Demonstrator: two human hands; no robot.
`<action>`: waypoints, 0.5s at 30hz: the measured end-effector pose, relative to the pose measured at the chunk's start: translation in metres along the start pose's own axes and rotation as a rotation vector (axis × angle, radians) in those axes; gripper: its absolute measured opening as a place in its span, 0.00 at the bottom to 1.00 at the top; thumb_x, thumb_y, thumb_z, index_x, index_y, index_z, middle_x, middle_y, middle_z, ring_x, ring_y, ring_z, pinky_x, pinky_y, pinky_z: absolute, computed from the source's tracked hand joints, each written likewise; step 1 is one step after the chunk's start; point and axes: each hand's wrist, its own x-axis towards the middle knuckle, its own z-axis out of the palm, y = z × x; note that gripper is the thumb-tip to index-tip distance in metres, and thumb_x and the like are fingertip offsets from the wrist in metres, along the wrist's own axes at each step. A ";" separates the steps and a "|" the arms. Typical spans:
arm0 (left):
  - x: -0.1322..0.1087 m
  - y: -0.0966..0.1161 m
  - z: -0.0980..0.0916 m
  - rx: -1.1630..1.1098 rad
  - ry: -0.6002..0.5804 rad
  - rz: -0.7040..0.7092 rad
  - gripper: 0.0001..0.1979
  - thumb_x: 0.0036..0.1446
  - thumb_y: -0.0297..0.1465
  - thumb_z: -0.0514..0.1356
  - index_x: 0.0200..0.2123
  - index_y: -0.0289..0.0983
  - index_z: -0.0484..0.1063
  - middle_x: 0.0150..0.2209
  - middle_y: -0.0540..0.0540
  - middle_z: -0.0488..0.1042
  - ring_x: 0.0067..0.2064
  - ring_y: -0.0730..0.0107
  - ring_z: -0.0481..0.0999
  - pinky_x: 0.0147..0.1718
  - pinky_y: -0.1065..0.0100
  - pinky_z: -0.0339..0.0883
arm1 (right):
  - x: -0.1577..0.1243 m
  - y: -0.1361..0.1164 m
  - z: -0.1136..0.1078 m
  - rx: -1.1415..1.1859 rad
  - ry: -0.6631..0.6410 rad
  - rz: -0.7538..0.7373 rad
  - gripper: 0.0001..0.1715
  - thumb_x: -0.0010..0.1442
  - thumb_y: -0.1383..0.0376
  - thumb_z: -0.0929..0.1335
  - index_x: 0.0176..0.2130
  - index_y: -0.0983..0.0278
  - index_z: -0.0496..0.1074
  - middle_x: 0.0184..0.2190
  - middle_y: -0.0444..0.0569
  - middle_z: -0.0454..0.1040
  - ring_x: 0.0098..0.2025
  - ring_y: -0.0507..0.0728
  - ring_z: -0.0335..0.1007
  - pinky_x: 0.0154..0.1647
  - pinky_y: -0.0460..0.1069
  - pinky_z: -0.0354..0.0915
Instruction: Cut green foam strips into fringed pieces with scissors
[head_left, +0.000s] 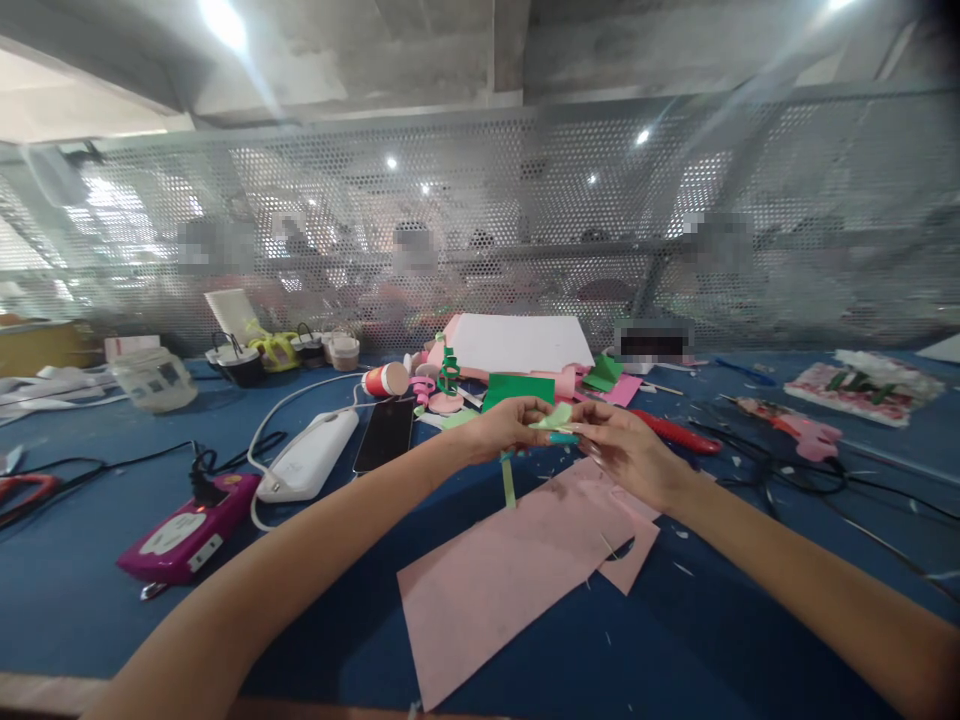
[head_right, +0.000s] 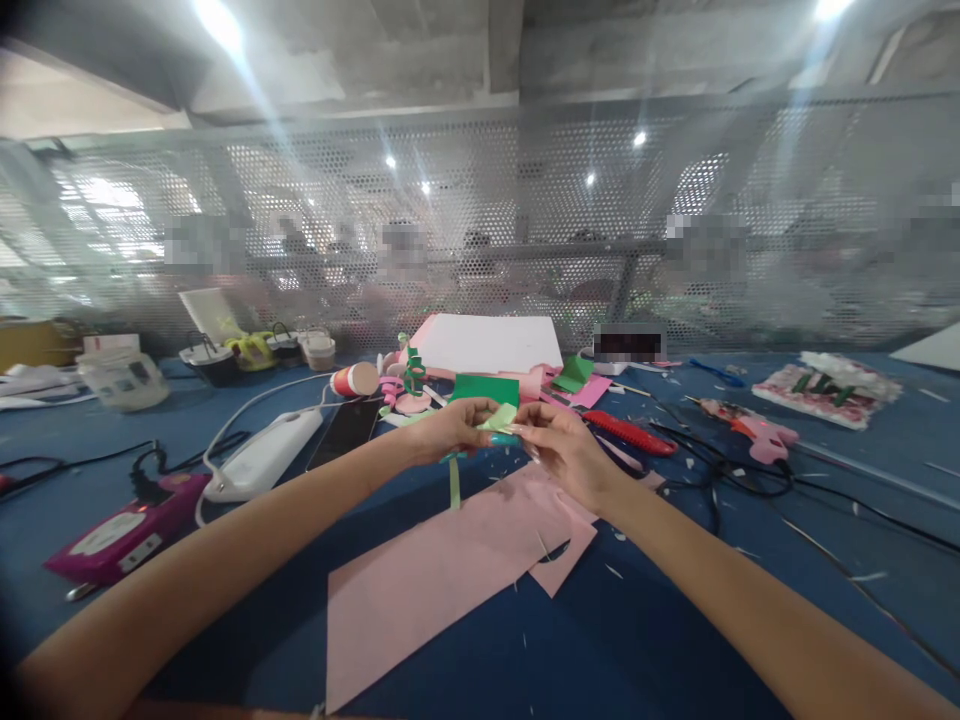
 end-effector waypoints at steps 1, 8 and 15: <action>0.000 0.001 -0.001 0.005 -0.005 0.013 0.22 0.37 0.29 0.68 0.37 0.34 0.65 0.25 0.55 0.68 0.18 0.85 0.61 0.15 0.77 0.51 | 0.000 0.000 0.000 0.008 0.000 0.000 0.08 0.45 0.66 0.72 0.30 0.62 0.71 0.29 0.44 0.64 0.28 0.49 0.58 0.25 0.45 0.55; -0.007 0.009 -0.002 -0.068 -0.082 0.049 0.24 0.39 0.37 0.68 0.38 0.34 0.66 0.24 0.55 0.64 0.19 0.85 0.59 0.15 0.78 0.50 | 0.001 0.001 -0.001 -0.005 0.013 -0.021 0.09 0.45 0.66 0.72 0.31 0.61 0.71 0.30 0.44 0.66 0.29 0.50 0.59 0.28 0.46 0.57; -0.006 0.012 0.000 0.052 -0.019 0.054 0.15 0.47 0.34 0.64 0.36 0.34 0.66 0.23 0.54 0.67 0.17 0.86 0.57 0.14 0.78 0.48 | 0.002 0.005 -0.004 -0.027 0.012 -0.049 0.08 0.46 0.67 0.71 0.31 0.61 0.70 0.31 0.45 0.66 0.31 0.51 0.60 0.30 0.47 0.57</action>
